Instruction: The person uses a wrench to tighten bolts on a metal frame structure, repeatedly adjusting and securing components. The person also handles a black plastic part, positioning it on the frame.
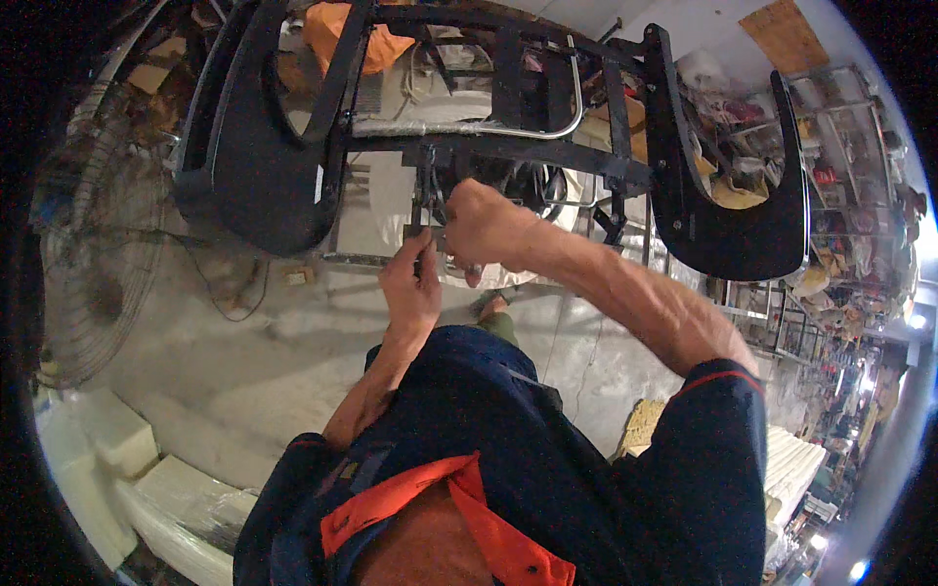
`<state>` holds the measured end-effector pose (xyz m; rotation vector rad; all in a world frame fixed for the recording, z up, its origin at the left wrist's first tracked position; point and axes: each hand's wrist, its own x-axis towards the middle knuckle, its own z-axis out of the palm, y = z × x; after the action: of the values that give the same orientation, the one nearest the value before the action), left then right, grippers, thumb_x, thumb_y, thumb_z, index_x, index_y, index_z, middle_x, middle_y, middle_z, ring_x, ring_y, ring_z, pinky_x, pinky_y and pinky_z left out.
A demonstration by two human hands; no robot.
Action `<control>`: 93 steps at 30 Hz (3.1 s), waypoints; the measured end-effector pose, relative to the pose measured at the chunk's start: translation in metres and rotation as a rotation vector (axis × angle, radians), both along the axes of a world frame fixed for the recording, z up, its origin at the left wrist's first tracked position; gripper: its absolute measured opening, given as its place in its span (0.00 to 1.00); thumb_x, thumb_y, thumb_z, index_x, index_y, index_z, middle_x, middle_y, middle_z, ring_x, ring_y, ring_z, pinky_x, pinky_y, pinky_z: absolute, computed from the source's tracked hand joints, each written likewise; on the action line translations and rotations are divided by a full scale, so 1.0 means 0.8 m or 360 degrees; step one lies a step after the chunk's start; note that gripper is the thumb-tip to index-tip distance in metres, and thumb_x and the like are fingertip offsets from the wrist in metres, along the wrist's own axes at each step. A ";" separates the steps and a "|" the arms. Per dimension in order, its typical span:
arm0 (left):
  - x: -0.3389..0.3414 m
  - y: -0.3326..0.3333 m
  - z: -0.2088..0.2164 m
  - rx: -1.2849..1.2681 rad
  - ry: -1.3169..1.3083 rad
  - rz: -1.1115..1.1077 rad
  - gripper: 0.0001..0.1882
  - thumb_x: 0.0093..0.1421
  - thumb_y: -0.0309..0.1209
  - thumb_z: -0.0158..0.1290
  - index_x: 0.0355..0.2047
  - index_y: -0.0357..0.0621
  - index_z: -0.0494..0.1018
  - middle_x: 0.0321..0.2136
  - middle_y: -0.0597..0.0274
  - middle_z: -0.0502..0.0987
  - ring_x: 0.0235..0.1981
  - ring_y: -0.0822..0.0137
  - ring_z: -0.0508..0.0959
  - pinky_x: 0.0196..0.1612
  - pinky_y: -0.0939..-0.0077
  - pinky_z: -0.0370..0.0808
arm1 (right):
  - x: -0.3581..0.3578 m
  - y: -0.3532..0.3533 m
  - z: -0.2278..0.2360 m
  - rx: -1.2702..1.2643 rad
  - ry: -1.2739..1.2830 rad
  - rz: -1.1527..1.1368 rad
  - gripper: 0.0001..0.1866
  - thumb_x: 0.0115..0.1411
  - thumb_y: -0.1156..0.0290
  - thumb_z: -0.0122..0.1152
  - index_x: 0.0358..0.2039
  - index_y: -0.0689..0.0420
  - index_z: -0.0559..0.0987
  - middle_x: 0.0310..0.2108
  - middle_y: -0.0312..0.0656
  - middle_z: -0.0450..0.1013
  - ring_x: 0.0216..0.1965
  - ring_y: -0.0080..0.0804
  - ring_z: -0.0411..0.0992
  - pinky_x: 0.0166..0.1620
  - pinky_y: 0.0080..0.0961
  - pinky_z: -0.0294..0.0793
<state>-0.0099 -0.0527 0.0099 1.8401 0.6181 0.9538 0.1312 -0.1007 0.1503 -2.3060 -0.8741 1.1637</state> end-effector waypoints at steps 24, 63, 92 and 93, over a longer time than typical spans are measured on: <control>0.024 -0.144 -0.022 -0.2162 0.0396 -0.0991 0.14 0.62 0.20 0.56 0.49 0.42 0.72 0.39 0.61 0.81 0.36 0.73 0.79 0.36 0.79 0.77 | -0.106 -0.262 -0.118 0.0617 -0.0490 -0.1097 0.06 0.61 0.76 0.63 0.37 0.64 0.76 0.25 0.49 0.75 0.25 0.38 0.76 0.31 0.28 0.74; 0.282 -0.185 -0.557 0.1561 0.1373 0.0013 0.11 0.57 0.35 0.54 0.25 0.40 0.79 0.23 0.55 0.80 0.25 0.57 0.81 0.31 0.58 0.76 | -0.110 -0.622 -0.205 0.0664 0.0690 -0.2632 0.09 0.68 0.62 0.58 0.39 0.54 0.74 0.26 0.32 0.71 0.24 0.18 0.64 0.27 0.16 0.61; 0.186 -0.214 0.034 -0.0775 0.0065 -0.0540 0.09 0.62 0.21 0.56 0.43 0.32 0.77 0.32 0.57 0.81 0.31 0.70 0.81 0.38 0.76 0.78 | -0.028 -0.494 -0.216 0.0838 0.1007 -0.1727 0.08 0.69 0.66 0.55 0.38 0.58 0.72 0.26 0.34 0.72 0.26 0.22 0.68 0.29 0.20 0.66; 0.200 -0.202 0.030 -0.0652 0.0116 -0.0528 0.08 0.62 0.20 0.56 0.42 0.32 0.77 0.33 0.58 0.81 0.30 0.70 0.81 0.36 0.77 0.79 | -0.025 -0.490 -0.209 0.0849 0.1032 -0.1707 0.08 0.69 0.67 0.54 0.37 0.58 0.72 0.26 0.34 0.72 0.26 0.22 0.69 0.29 0.20 0.66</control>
<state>0.1501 -0.2146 0.0343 1.5490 0.4886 0.4985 0.1109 -0.4930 -0.0170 -1.4058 0.2829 0.8876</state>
